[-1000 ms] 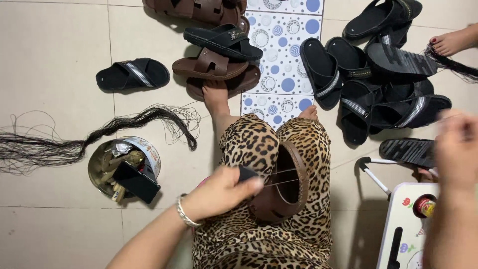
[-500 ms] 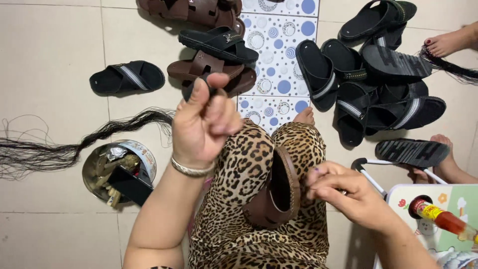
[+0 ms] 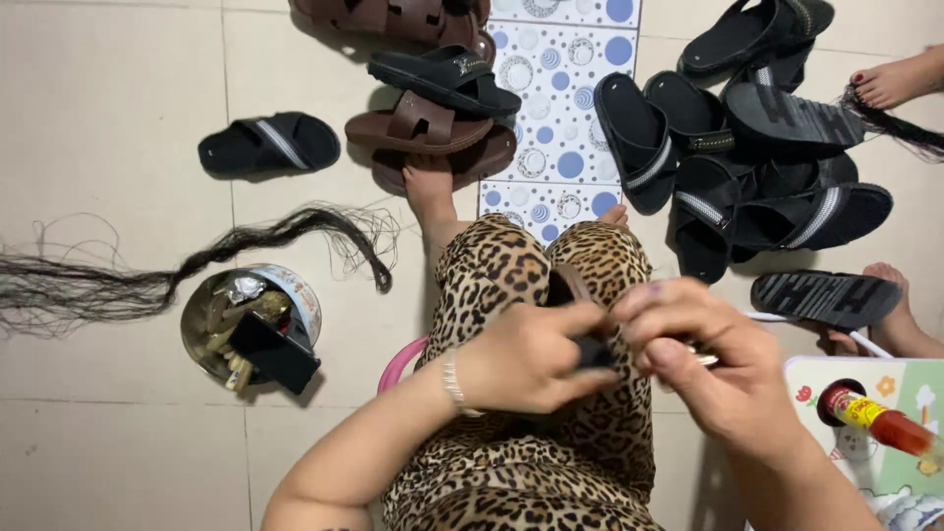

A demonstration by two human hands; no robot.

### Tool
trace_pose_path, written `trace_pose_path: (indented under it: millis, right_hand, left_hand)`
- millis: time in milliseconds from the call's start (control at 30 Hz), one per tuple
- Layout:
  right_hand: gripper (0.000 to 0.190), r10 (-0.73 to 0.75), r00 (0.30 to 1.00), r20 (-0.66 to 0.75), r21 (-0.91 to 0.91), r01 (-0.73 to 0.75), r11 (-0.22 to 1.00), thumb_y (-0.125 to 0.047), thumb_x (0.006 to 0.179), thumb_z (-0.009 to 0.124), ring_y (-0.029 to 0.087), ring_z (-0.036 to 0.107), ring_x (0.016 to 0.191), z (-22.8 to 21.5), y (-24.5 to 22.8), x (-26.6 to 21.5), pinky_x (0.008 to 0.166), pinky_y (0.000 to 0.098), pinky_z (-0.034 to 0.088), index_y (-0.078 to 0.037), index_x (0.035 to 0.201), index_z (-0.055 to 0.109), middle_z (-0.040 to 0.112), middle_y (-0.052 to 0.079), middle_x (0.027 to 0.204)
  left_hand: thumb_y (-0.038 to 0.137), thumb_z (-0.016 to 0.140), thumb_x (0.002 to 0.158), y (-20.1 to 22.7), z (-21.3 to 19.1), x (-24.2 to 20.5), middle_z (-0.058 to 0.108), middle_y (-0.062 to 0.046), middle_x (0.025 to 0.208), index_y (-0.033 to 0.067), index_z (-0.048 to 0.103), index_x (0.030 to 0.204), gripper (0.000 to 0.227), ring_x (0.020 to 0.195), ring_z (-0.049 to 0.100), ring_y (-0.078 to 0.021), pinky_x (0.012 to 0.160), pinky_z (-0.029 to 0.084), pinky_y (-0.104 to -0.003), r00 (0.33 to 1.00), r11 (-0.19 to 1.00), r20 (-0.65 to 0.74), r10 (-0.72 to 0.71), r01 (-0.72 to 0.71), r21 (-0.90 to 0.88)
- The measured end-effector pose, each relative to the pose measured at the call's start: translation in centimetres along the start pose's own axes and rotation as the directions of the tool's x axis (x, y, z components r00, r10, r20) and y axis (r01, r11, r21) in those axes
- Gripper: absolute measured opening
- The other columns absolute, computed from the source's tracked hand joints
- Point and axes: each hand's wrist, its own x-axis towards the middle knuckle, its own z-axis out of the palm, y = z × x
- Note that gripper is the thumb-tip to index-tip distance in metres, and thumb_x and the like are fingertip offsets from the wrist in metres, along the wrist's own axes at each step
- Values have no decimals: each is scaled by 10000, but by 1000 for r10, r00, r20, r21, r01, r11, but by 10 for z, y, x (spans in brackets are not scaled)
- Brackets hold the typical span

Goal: Hand-stitching a brown sandal strap using a needle and thread

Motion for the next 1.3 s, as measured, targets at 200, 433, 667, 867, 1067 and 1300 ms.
trace_pose_path:
  millis: [200,433,667,867,1067,1300]
  right_hand:
    - [906,501,849,-169,-641,-480,598,-326,802,745,249,752,1084,26,10,-5,887,412,669,-243,1596,317,731,96,1263]
    - [706,180,920,-348,-406,-321,856,-80,893,625,105,538,552,7,68,-57,418,220,432,-190,1556,409,742,137,1165]
    - [623,112,881,-459,380,81,921,-66,935,525,31,478,464,-33,79,-99,351,167,408,-35,1553,450,710,116,1145]
    - [641,-37,859,-511,149,131,980,-43,916,460,170,603,1100,-26,69,-112,887,236,488,21,1550,390,524,181,1510]
    - [633,-265,805,-530,-453,-5,892,-27,935,558,130,545,797,0,116,-107,745,240,480,-10,1549,405,645,112,1298]
    - [586,-559,736,-382,-734,126,667,53,925,596,290,754,966,3,140,-90,742,290,614,95,1482,421,623,285,1401]
  left_hand:
    - [160,567,1006,0,-53,-62,676,-46,997,132,671,826,210,941,653,-165,946,552,-345,747,576,-465,-475,-136,-806]
    - [183,609,1025,50,-50,-94,661,-145,1028,16,692,889,230,992,637,-278,888,543,-397,642,486,-506,-576,-229,-844]
    - [185,672,999,85,-36,-105,664,-146,955,-6,686,859,237,907,642,-290,762,562,-376,643,527,-505,-576,-181,-831]
    - [152,683,989,81,-34,-128,653,-167,961,-20,714,893,199,856,646,-286,727,574,-380,579,549,-530,-620,-162,-820]
    - [169,701,946,40,-21,-177,706,-93,844,33,695,902,142,763,697,-195,694,607,-276,344,623,-545,-765,177,-762]
    - [169,709,963,-36,20,-223,694,-104,705,-71,722,877,256,617,640,-184,618,539,-282,130,460,-571,-811,743,-485]
